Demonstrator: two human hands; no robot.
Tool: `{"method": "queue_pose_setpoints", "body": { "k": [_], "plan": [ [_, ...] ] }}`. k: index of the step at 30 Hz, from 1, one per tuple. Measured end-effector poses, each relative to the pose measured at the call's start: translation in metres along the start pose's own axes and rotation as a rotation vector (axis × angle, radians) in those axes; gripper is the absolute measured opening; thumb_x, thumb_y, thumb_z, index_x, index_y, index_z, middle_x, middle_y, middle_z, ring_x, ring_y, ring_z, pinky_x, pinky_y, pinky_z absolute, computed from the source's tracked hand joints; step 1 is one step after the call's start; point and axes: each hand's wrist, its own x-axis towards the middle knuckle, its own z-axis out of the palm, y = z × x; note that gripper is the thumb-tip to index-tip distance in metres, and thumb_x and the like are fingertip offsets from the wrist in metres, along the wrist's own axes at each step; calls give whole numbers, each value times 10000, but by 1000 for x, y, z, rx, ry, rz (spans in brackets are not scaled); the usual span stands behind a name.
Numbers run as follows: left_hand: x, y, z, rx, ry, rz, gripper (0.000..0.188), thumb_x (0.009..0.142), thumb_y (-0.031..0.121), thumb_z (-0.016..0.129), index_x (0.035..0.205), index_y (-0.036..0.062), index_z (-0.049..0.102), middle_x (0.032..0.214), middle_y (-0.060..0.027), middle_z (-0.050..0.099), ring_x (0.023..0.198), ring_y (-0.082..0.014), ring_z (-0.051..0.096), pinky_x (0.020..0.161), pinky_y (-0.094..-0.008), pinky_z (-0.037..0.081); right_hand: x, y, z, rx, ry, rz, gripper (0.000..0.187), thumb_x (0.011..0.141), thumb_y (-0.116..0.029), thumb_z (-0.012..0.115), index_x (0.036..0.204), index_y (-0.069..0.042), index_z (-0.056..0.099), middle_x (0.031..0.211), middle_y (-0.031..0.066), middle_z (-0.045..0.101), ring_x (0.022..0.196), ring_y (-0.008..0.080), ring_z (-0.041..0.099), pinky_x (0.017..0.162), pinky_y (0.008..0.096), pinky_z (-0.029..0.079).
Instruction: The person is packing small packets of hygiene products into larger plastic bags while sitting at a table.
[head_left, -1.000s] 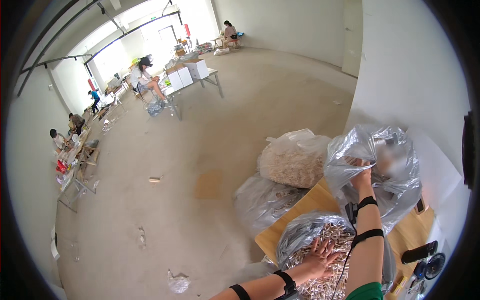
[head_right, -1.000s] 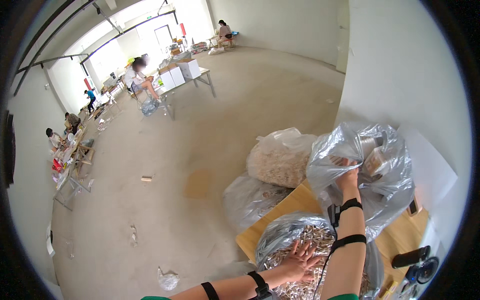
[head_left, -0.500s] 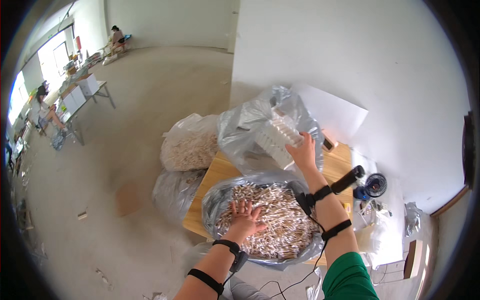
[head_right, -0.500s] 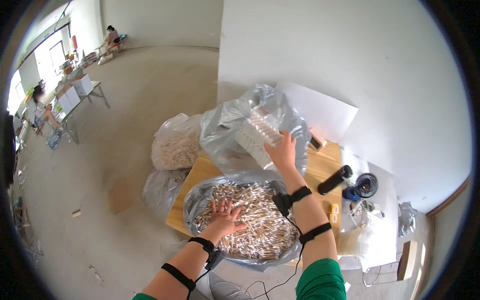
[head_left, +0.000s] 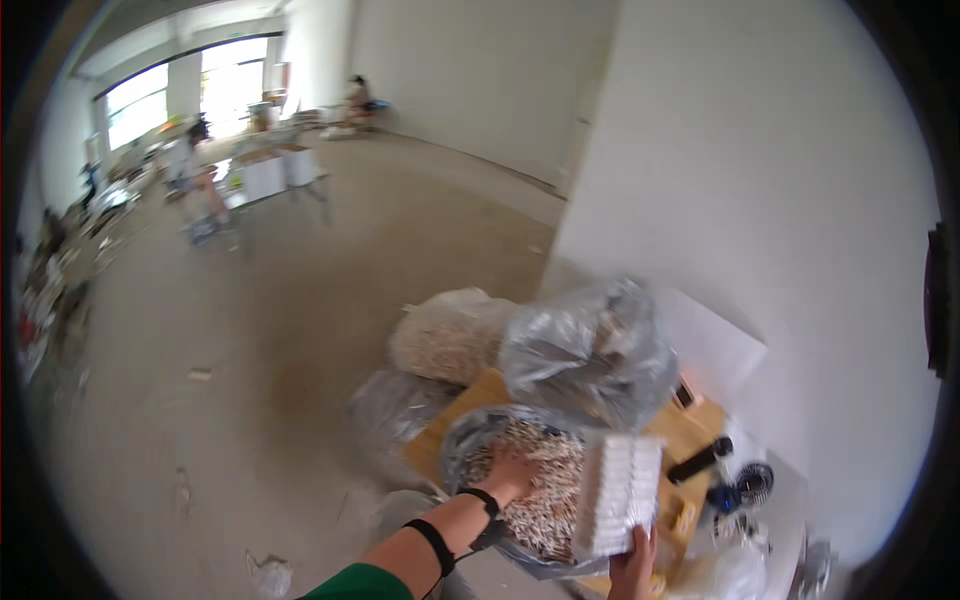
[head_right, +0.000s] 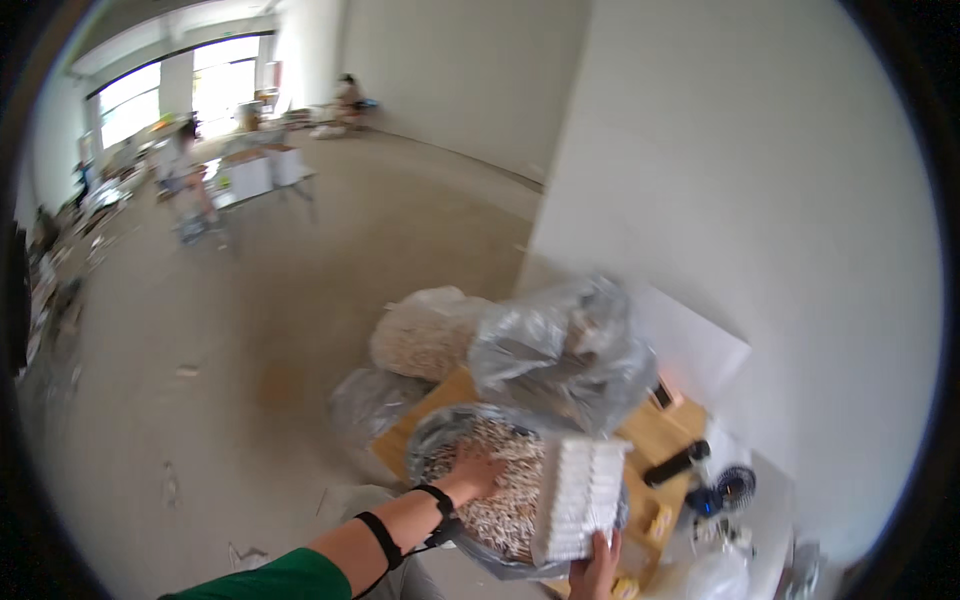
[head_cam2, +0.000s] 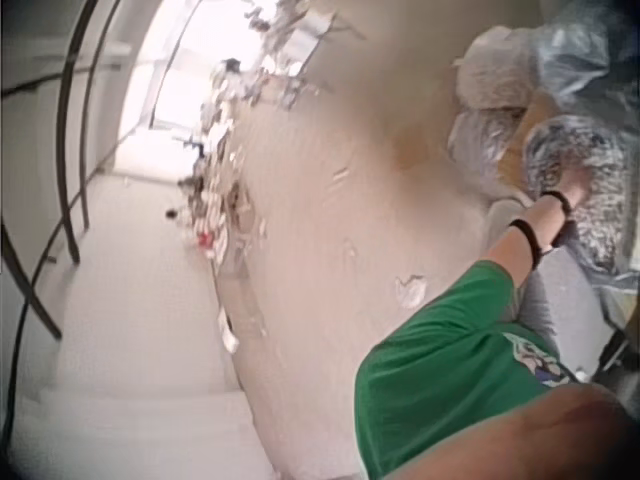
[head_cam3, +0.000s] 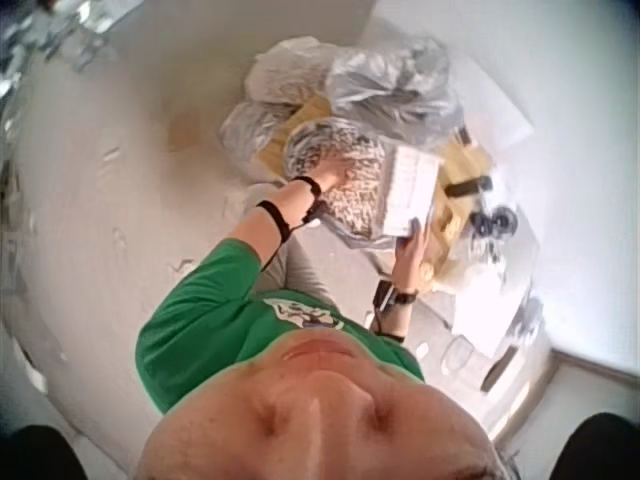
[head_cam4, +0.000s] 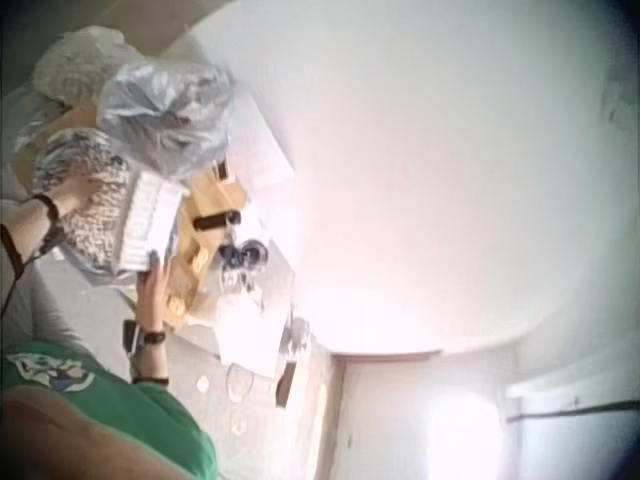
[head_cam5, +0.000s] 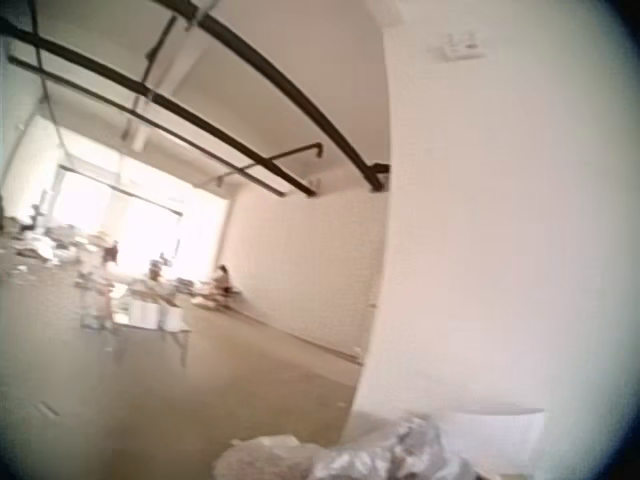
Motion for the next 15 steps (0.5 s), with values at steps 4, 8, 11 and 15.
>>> {"method": "queue_pose_setpoints", "body": {
  "k": [4, 8, 11, 15],
  "plan": [
    [-4, 13, -42, 180, 13, -107, 490, 848, 408, 574, 1293, 219, 498, 1385, -167, 394, 1276, -332, 361, 1024, -595, 252, -26, 7, -55, -640, -135, -169, 514, 789, 38, 613, 1268, -103, 491, 1430, 202, 270, 1240, 356, 403, 974, 388, 421],
    [-3, -6, -64, -594, 82, -134, 435, 838, 452, 584, 1159, 160, 612, 1169, -137, 588, 1024, -259, 580, 819, -446, 466, -36, -7, -42, -1019, -166, -516, 350, 796, 35, 588, 1125, -83, 613, 1313, 212, 443, 1153, 352, 480, 881, 394, 479],
    [-36, 21, -101, -1372, -42, -23, 503, 885, 519, 510, 925, 38, 649, 817, -103, 667, 781, -203, 629, 671, -334, 481, -36, -34, -39, -1264, -233, -580, 288, 820, -14, 578, 1092, -91, 632, 1282, 197, 481, 1130, 350, 498, 872, 396, 479],
    [-37, 26, -88, -661, -9, 257, 421, 910, 420, 511, 970, 16, 612, 755, -77, 650, 650, -182, 629, 611, -340, 512, -34, -45, -22, -1196, -281, -471, 314, 834, -61, 584, 1147, -89, 599, 1244, 157, 521, 1075, 297, 530, 846, 362, 474]
  ]
}}
